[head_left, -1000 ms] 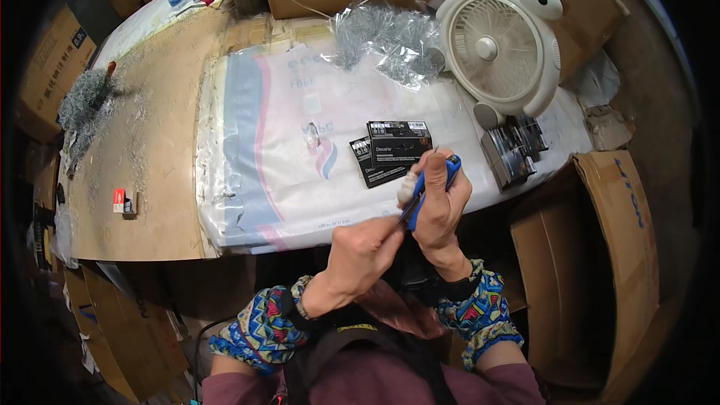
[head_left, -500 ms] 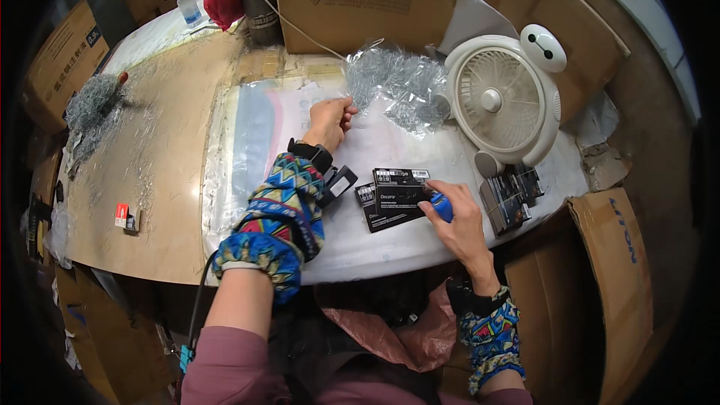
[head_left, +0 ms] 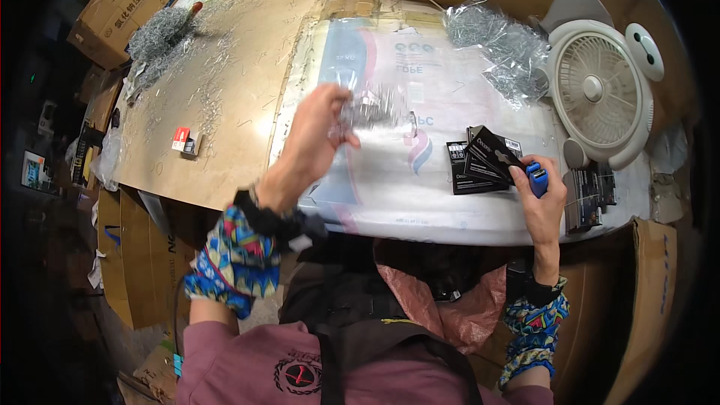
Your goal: Sort small metal components into plastic bags and apply labels.
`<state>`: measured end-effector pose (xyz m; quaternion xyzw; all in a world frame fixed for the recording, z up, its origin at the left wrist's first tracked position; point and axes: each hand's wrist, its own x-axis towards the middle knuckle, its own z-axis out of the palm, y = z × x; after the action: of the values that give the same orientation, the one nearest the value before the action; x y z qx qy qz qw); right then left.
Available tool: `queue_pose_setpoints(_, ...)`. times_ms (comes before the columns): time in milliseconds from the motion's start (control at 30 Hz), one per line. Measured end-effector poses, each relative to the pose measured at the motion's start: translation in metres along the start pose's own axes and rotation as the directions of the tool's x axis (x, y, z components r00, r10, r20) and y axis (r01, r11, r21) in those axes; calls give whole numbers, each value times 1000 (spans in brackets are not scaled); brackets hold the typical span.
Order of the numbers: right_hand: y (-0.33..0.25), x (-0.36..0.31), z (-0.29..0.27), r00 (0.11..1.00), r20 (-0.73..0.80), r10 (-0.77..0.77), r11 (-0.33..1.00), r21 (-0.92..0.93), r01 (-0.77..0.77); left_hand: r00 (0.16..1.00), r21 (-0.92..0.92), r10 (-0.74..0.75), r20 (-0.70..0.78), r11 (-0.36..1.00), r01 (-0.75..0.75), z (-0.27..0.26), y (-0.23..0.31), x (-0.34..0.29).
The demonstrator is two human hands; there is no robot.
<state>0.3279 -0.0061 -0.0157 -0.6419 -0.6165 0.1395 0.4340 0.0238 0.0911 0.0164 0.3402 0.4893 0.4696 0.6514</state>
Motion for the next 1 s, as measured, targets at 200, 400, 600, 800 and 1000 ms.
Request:
queue_pose_setpoints(200,-28,-9,0,879,232,417,721,504,-476,964,-169,-215,153,956,240,22,-58,-66)
queue_pose_setpoints(400,-27,-19,-13,817,388,427,683,454,-572,923,-73,-261,283,954,292,45,-76,-84)
queue_pose_setpoints(600,-42,-14,-10,759,545,357,741,330,-585,899,23,-281,335,957,291,53,-80,-86)
queue_pose_setpoints(800,-48,-11,0,827,499,260,885,220,-411,891,-18,-318,323,939,342,52,-82,-90)
queue_pose_setpoints(1000,-37,-14,6,874,454,173,956,135,-259,881,-67,-354,315,917,393,51,-90,-92)
